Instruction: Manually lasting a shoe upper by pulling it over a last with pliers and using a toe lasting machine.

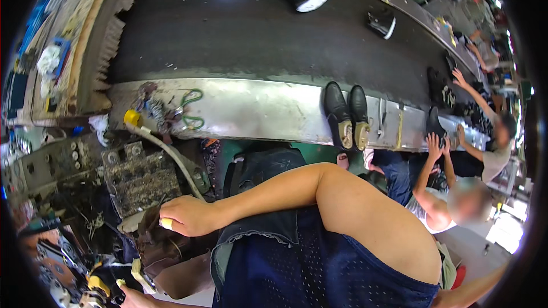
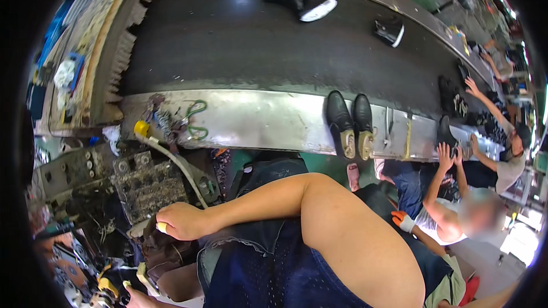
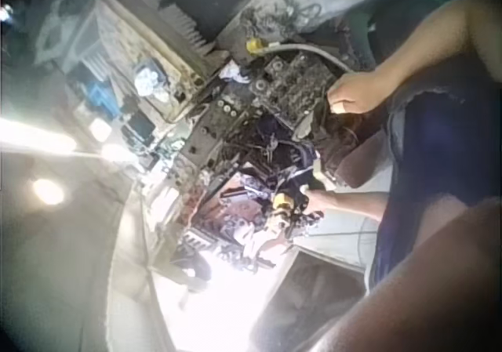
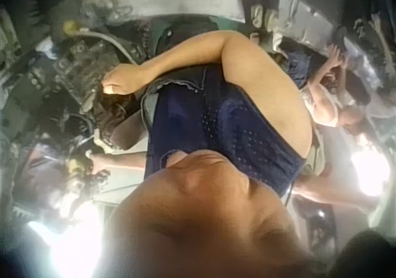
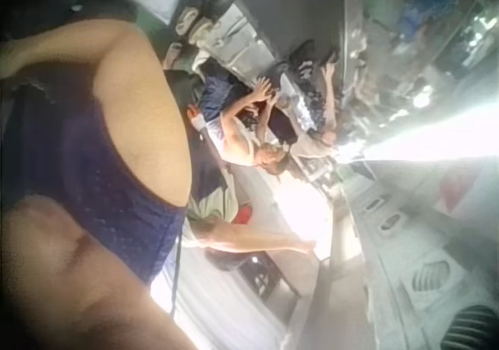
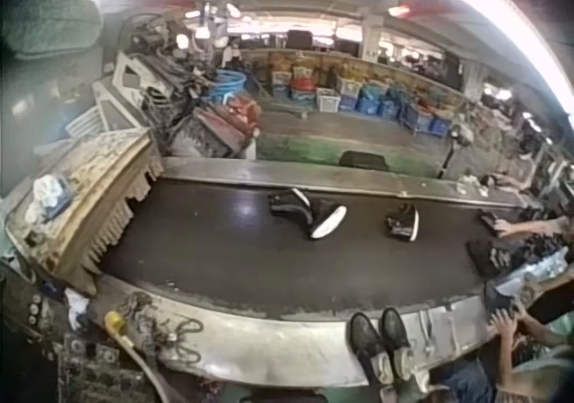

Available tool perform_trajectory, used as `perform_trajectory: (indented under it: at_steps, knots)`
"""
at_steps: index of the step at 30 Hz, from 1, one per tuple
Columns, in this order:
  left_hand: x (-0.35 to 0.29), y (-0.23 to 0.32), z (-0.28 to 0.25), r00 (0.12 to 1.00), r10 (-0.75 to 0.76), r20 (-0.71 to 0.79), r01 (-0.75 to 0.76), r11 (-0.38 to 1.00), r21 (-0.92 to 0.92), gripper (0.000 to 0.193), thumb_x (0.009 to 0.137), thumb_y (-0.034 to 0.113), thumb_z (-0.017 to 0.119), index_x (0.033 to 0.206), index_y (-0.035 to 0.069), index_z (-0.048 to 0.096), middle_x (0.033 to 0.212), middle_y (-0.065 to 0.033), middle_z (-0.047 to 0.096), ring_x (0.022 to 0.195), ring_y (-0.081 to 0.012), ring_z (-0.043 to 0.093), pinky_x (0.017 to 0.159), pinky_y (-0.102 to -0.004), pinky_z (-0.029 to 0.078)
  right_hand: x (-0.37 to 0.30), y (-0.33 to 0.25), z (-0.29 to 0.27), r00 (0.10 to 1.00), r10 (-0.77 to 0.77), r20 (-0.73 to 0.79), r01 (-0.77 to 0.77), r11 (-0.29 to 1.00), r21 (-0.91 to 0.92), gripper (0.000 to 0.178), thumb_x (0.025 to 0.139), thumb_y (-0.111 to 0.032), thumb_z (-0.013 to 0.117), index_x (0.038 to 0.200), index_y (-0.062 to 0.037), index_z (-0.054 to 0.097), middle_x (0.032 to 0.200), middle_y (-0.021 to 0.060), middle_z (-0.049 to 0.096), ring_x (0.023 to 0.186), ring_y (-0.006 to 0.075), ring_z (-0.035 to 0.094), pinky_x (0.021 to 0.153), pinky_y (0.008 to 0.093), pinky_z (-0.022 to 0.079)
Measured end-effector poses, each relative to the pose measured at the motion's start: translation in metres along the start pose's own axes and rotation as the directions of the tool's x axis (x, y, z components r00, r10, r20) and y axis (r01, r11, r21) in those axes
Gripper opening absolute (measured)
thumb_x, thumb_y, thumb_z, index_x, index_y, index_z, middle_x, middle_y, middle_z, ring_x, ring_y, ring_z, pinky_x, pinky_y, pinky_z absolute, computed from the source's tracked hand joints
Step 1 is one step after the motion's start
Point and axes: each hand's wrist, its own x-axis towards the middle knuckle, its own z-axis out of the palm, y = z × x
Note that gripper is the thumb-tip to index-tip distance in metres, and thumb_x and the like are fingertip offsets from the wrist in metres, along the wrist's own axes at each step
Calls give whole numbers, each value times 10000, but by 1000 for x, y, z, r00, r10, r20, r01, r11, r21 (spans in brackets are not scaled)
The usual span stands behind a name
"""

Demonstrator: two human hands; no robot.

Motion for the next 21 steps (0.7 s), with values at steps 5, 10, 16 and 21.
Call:
perform_trajectory:
  at_steps: [5, 10, 16, 21]
  knots:
    - [-13, 42, 10, 992, -62, -110, 101, 914, 393, 1066, 889, 643, 653, 1552, -54, 193, 1394, -252, 554, 1197, -372, 599, 1015, -443, 476, -20, -5, -55, 987, -21, -158, 21, 1000, -3, 202, 955, -182, 568, 883, 5, 590, 869, 199, 623, 847, 427, 610, 763, 518, 471]
    - [-9, 59, 21, 971, -115, -210, 219, 781, 585, 900, 976, 601, 556, 1501, -81, 293, 1357, -293, 560, 1155, -369, 621, 973, -458, 495, -34, -11, -108, 986, 42, -159, -46, 999, -17, 183, 914, -160, 569, 891, 14, 622, 904, 221, 666, 889, 445, 633, 800, 538, 481]
    - [25, 32, 29, 968, 231, 93, -141, 204, 969, 684, 1096, 477, 248, 1294, -58, 626, 1043, -280, 712, 992, -419, 691, 844, -512, 544, -55, -4, -145, 979, 33, -201, -43, 998, -45, 183, 937, -167, 568, 883, 5, 600, 872, 198, 642, 857, 428, 618, 768, 526, 472]
    - [42, -5, -8, 847, 521, 107, -528, 802, 279, 686, 958, 621, 534, 1317, 53, 675, 1138, -239, 730, 1036, -508, 694, 923, -658, 535, -74, 7, -181, 977, 116, -180, -128, 990, -58, 223, 887, -218, 598, 883, 1, 641, 861, 229, 674, 848, 464, 632, 760, 556, 483]
